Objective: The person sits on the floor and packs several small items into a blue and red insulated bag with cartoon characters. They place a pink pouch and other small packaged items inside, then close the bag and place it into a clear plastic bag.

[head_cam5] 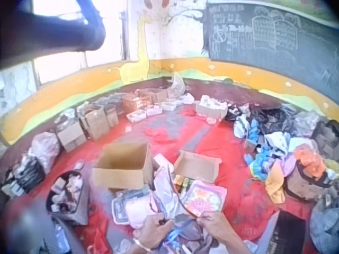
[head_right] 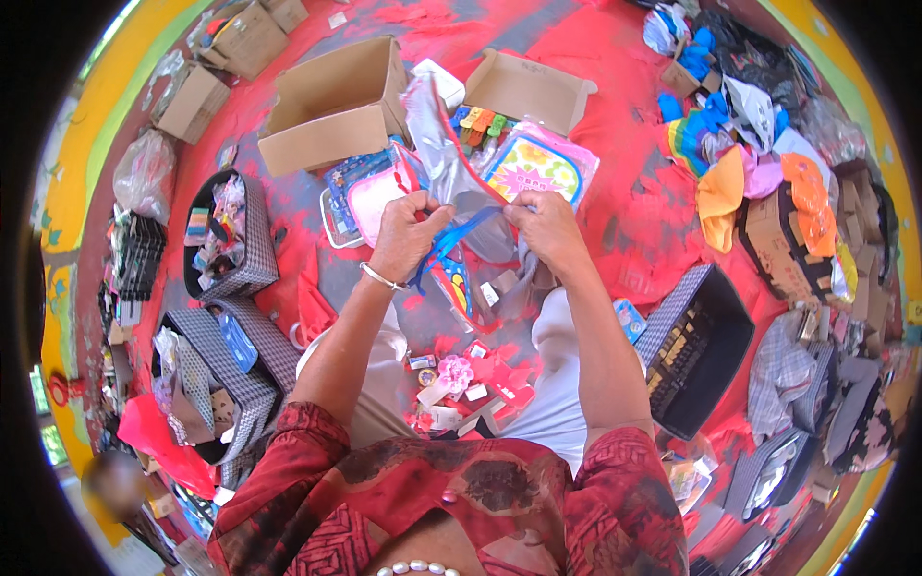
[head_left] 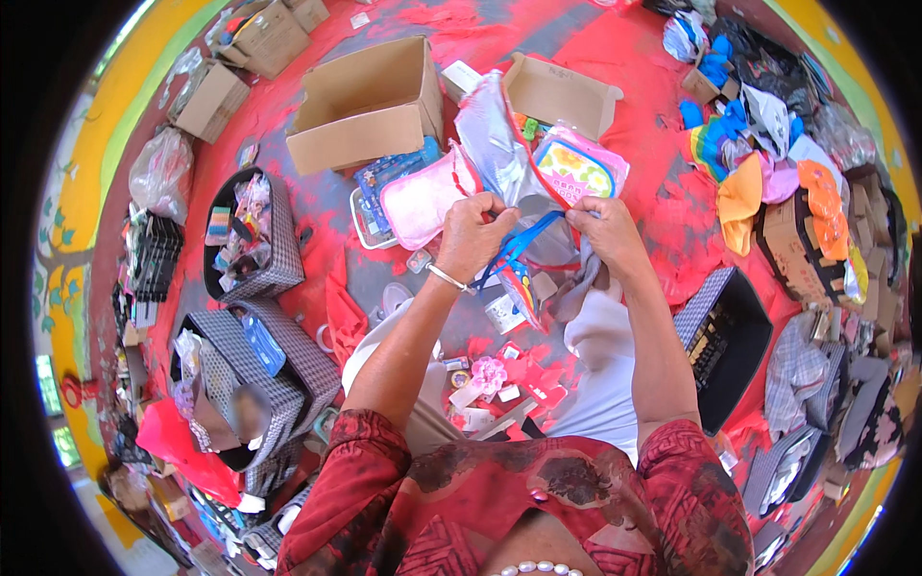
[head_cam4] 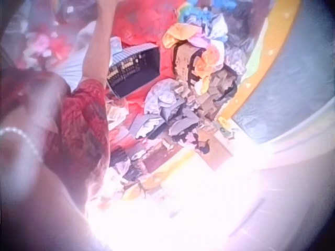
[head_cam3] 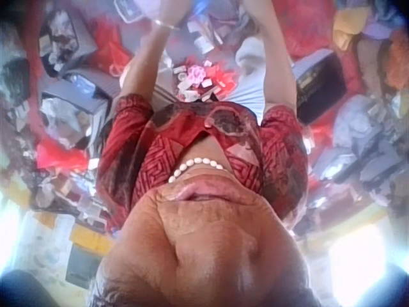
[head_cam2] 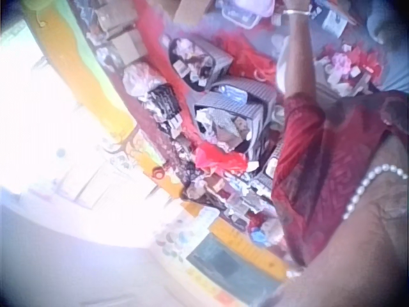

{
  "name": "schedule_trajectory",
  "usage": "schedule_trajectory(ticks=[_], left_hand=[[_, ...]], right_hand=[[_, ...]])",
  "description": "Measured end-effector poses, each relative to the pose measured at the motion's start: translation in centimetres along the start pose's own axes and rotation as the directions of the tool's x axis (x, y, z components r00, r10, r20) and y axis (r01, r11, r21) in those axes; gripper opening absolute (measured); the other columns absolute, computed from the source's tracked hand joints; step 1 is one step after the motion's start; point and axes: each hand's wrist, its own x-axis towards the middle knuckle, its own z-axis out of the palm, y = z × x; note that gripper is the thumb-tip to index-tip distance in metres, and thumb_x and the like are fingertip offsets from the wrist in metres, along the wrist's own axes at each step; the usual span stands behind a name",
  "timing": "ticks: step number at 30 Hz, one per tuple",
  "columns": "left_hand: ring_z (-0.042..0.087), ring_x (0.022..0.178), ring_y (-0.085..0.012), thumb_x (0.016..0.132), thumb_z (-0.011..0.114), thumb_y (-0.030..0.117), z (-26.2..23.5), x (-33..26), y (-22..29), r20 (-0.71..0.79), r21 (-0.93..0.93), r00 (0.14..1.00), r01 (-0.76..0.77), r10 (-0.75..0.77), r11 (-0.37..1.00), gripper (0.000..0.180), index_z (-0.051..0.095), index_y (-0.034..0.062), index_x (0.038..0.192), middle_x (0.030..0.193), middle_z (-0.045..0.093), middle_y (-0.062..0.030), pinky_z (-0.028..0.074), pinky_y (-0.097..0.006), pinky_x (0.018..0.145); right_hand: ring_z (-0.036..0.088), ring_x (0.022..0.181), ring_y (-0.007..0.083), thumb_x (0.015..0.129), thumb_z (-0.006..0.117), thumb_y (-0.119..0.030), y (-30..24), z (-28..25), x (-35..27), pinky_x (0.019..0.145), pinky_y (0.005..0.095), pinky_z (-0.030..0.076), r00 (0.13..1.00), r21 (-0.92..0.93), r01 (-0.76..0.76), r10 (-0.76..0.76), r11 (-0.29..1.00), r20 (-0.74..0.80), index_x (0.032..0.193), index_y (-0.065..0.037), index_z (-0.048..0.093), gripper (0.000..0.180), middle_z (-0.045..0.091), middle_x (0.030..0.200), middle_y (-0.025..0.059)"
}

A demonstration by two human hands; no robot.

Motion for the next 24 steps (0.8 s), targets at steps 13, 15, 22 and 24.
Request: schedule_trajectory(ticks=[13, 15, 22, 24], left_hand=[[0.041, 0.051, -0.01, 0.083, 0.054, 0.017, -0.6, 0.1, -1.1, 0.007, -0.219, 0.998, 0.065, -0.065, 0.974, 0.023, 0.057, -0.0028, 0.07, 0.055, 0.042, -0.0037, 0.036, -0.029, 0.047], [0.041, 0.051, -0.0102, 0.084, 0.054, 0.017, -0.8, 0.0, -1.4, 0.014, -0.227, 0.994, 0.113, -0.112, 0.967, 0.023, 0.059, -0.0029, 0.073, 0.055, 0.041, -0.0027, 0.036, -0.029, 0.047], [0.054, 0.07, -0.011, 0.079, 0.058, 0.008, -2.3, 0.5, -1.9, 0.034, -0.011, 0.999, -0.009, 0.01, 1.0, 0.017, 0.065, -0.0003, 0.092, 0.08, 0.063, -0.0056, 0.044, -0.024, 0.066], [0.057, 0.073, -0.013, 0.076, 0.059, 0.005, -2.8, 0.7, -2.1, 0.012, -0.052, 0.999, 0.044, -0.044, 0.998, 0.018, 0.065, -0.0004, 0.092, 0.082, 0.065, -0.0082, 0.045, -0.026, 0.069]], right_hand=[[0.048, 0.054, 0.0112, 0.073, 0.057, -0.013, -1.3, 0.7, -0.4, 0.052, 0.0263, 0.036, 1.0, 0.075, -0.01, 0.01, 0.997, 0.011, 0.068, 0.002, 0.06, 0.015, 0.053, 0.057, 0.0048], [0.051, 0.055, 0.0155, 0.073, 0.057, -0.014, -1.3, 0.9, -0.6, 0.055, 0.0283, 0.039, 0.989, -0.006, 0.15, -0.15, 0.989, -0.013, 0.069, 0.002, 0.06, 0.017, 0.054, 0.057, 0.01], [0.059, 0.065, 0.0374, 0.074, 0.054, -0.019, 0.2, -2.2, 0.7, 0.058, 0.0432, 0.044, 0.926, -0.414, 0.06, -0.205, 0.908, -0.317, 0.072, 0.001, 0.06, 0.021, 0.057, 0.066, 0.0228], [0.06, 0.07, 0.0378, 0.072, 0.053, -0.018, 0.9, -4.4, 1.1, 0.062, 0.0436, 0.046, 0.89, -0.541, -0.094, -0.173, 0.836, -0.422, 0.078, -0.001, 0.061, 0.02, 0.059, 0.071, 0.0225]])
